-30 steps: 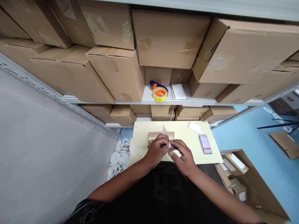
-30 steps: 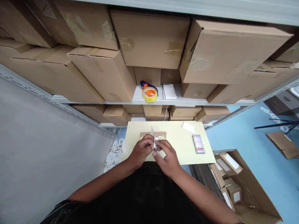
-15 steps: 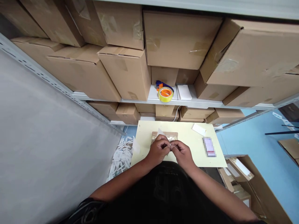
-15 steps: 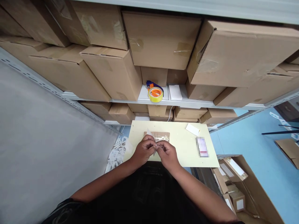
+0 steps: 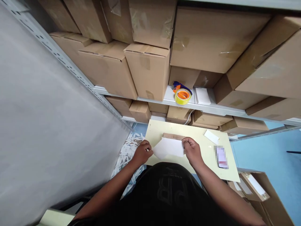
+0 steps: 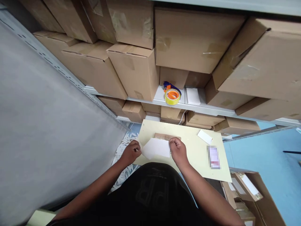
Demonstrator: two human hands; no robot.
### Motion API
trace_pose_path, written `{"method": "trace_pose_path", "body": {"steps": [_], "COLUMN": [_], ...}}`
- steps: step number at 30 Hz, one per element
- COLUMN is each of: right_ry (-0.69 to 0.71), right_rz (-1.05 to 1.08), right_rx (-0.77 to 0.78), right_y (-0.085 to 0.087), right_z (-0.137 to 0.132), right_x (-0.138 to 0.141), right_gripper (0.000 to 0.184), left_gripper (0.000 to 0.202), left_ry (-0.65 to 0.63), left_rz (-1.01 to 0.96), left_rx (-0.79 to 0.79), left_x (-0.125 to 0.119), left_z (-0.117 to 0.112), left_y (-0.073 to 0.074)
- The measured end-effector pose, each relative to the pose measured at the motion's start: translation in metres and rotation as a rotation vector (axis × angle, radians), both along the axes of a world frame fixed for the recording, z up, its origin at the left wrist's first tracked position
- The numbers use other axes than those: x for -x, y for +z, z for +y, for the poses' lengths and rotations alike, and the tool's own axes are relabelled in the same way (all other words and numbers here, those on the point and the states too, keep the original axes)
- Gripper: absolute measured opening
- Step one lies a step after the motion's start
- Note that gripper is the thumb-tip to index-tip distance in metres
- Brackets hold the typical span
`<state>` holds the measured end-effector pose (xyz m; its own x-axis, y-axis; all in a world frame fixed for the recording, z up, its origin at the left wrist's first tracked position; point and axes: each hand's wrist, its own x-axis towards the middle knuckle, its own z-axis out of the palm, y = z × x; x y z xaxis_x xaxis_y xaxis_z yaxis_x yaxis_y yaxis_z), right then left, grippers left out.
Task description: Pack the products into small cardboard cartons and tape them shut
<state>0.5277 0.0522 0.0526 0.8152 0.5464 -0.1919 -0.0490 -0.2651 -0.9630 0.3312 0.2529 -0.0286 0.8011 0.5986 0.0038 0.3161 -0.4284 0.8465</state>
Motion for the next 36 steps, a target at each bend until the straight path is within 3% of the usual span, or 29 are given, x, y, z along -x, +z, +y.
{"method": "trace_pose_path", "body": {"steps": [6, 10, 13, 16, 20, 24, 27, 29, 31, 33, 36], "right_ry": [0.043, 0.013, 0.005, -0.02, -0.096, -0.167, -0.211, -0.232, -0.241, -0.237, -0.222], "right_rz": [0.006, -0.017, -0.004, 0.013, 0.026, 0.102, 0.131, 0.118, 0.09, 0.059, 0.021], "right_rx": [0.043, 0.082, 0.079, 0.046, 0.021, -0.018, -0.051, -0.072, -0.074, -0.061, -0.04], "right_y": [-0.01, -0.01, -0.01, -0.015, -0.025, -0.033, -0.039, -0.043, -0.05, -0.058, -0.071], "right_z": [0.012, 0.012, 0.009, 0.006, -0.001, -0.009, -0.015, -0.019, -0.024, -0.029, -0.036], "right_x": [0.003, 0.0, 0.0, 0.0, -0.001, 0.0, 0.003, 0.005, 0.006, 0.006, 0.005], "right_gripper": [0.023, 0.026, 0.03, 0.032, 0.035, 0.031, 0.028, 0.027, 0.028, 0.028, 0.029], "left_gripper": [0.018, 0.022, 0.034, 0.038, 0.029, 0.021, 0.031, 0.049, 0.057, 0.052, 0.037], "left_ry": [0.157, 0.166, 0.142, 0.171, 0.207, 0.216, 0.157, 0.027, -0.078, -0.092, -0.063], "left_rz": [0.423, 0.732, 0.962, 1.049, 0.844, 0.513, 0.272, 0.19, 0.154, 0.116, 0.097], "left_rx": [-0.155, -0.192, -0.203, -0.22, -0.244, -0.092, 0.367, 0.718, 0.916, 0.953, 0.764], "left_x": [0.087, 0.138, 0.16, 0.164, 0.135, 0.073, 0.019, -0.013, -0.04, -0.06, -0.078], "left_z": [0.073, 0.109, 0.13, 0.143, 0.143, 0.115, 0.072, 0.038, 0.007, -0.014, -0.026], "left_y": [-0.047, -0.074, -0.094, -0.106, -0.098, -0.058, -0.021, -0.001, 0.012, 0.018, 0.019]}}
